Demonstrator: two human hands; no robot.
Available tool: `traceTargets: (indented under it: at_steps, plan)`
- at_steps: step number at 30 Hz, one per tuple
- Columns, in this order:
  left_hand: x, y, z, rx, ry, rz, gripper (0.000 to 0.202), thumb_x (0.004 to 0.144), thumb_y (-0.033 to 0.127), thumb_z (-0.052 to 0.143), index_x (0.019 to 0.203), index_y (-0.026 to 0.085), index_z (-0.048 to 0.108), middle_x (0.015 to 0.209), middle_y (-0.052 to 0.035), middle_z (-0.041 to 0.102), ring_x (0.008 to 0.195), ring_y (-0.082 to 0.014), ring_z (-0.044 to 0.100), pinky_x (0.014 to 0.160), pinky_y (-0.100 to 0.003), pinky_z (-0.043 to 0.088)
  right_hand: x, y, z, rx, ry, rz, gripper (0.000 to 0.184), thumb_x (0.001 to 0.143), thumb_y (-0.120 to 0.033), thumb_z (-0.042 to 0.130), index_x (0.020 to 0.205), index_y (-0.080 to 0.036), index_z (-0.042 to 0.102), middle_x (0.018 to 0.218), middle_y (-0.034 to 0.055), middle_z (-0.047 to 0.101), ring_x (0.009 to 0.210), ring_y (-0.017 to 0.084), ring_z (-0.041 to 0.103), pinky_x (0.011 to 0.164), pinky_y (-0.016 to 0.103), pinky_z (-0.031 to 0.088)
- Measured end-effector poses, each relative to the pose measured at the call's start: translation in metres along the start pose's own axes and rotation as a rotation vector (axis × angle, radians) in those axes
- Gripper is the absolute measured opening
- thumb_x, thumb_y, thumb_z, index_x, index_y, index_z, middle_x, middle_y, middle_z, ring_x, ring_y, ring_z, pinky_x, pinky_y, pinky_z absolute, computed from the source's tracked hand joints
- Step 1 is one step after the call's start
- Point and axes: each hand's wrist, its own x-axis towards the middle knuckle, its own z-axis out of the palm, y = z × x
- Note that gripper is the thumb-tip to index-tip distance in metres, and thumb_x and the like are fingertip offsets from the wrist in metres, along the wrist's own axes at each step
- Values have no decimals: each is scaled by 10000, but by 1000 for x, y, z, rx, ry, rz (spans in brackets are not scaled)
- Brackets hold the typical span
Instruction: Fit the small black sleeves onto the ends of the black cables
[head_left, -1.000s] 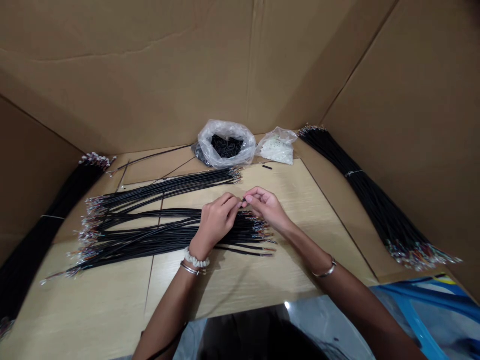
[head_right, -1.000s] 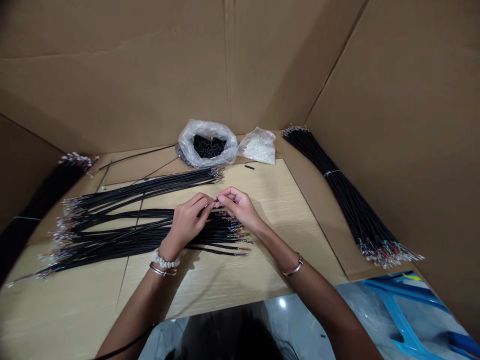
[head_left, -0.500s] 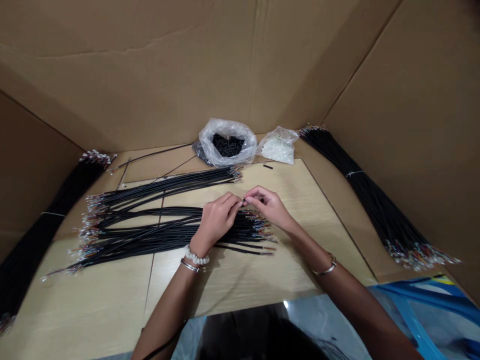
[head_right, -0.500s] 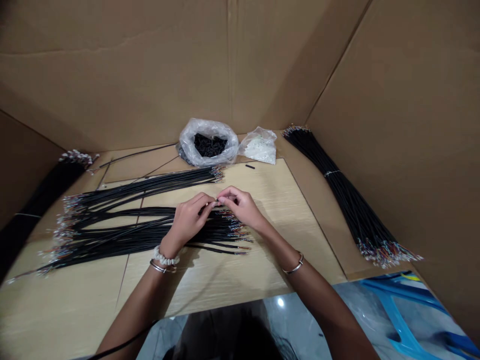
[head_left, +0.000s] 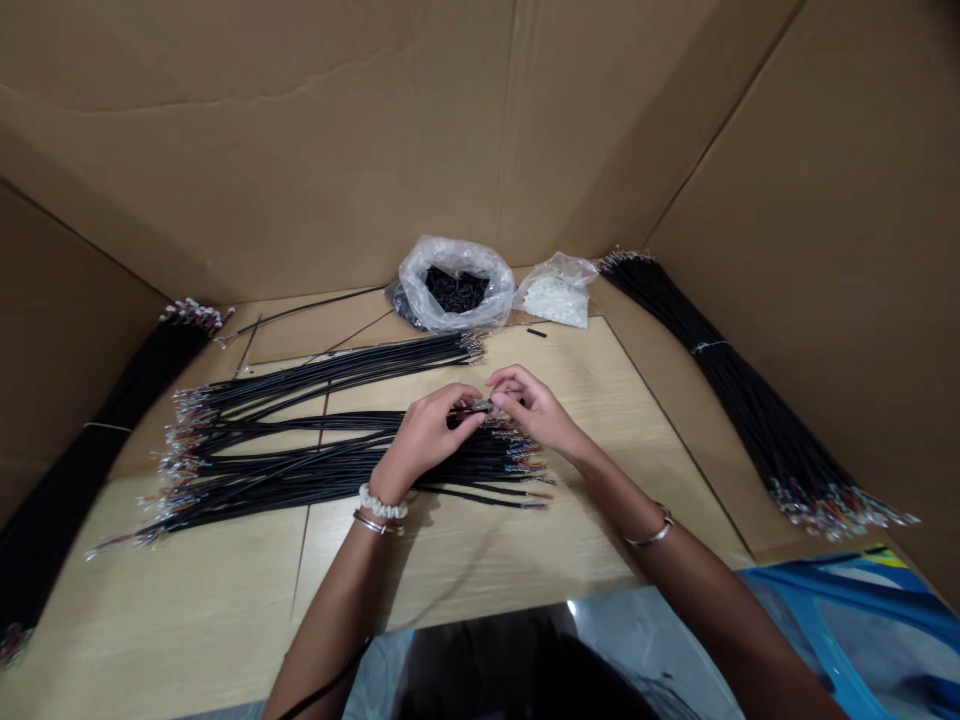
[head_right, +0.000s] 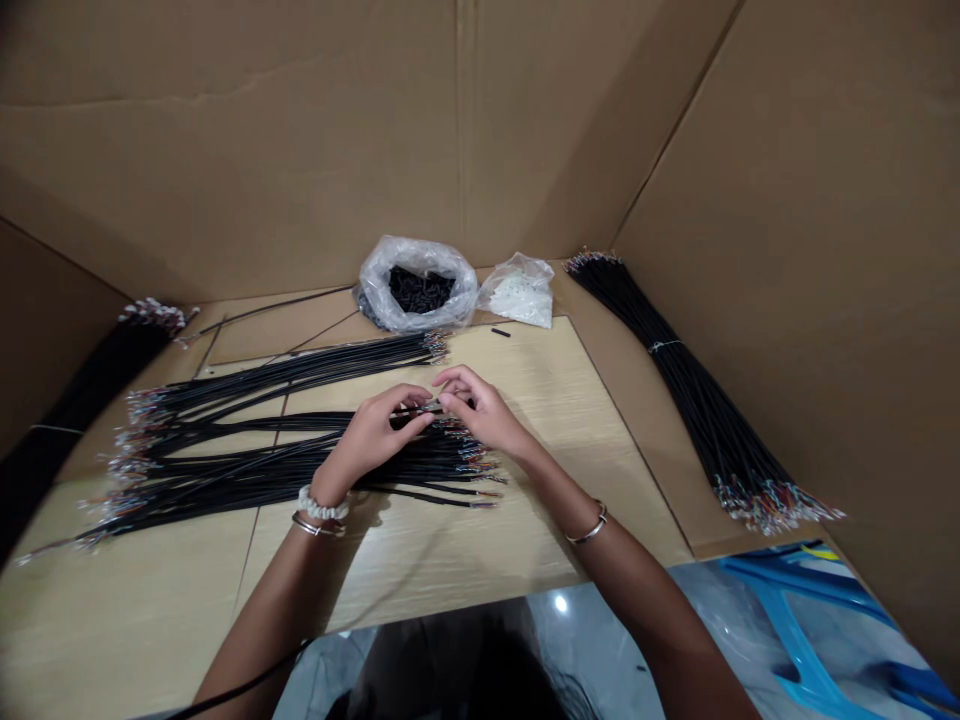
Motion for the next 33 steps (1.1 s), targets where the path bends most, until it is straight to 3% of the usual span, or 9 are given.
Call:
traceTargets:
  at_steps: [5, 10, 17, 27, 33]
  plan:
    - [3, -9, -12, -5, -59, -78, 348, 882, 428, 478, 975, 153, 669, 975, -30, 638, 834, -47, 581, 742, -127, 419, 3, 1, -7, 30, 53, 61, 312, 826, -445, 614, 978, -184, 535, 779, 14, 568, 727, 127, 572, 718, 261, 427]
    - [3, -14, -14, -2, -78, -137, 313, 882, 409, 489, 941, 168, 681, 947, -12, 644, 798, -31, 573, 702, -111, 386, 2, 1, -5, -33, 55, 117, 259, 841, -412, 598, 862, -157, 558, 779, 42, 642, 737, 135, 600, 723, 260, 431]
    - [3, -9, -8, 47, -115, -145, 294, 886, 384, 489, 954, 178, 686, 967, -2, 643, 806, -28, 567, 716, -119, 375, -2, 2, 5, -314, 67, 86, 267, 857, -376, 570, 762, -132, 618, 654, 11, 609, 547, 91, 439, 552, 221, 331]
    - [2, -11, -6, -60, -81, -91, 331, 876, 417, 499, 912, 150, 692, 916, -14, 649, 776, -23, 569, 720, -111, 382, -2, 5, 11, -296, 84, 118, 374, 887, -406, 525, 640, -133, 591, 531, 0, 547, 495, 85, 447, 539, 215, 340]
    - [2, -10, -6, -90, -78, -67, 347, 870, 433, 505, 909, 143, 692, 914, -17, 649, 768, -17, 566, 722, -108, 380, -4, 7, 14, -263, 70, 182, 477, 896, -499, 491, 608, -133, 595, 470, 3, 520, 462, 91, 464, 552, 220, 367]
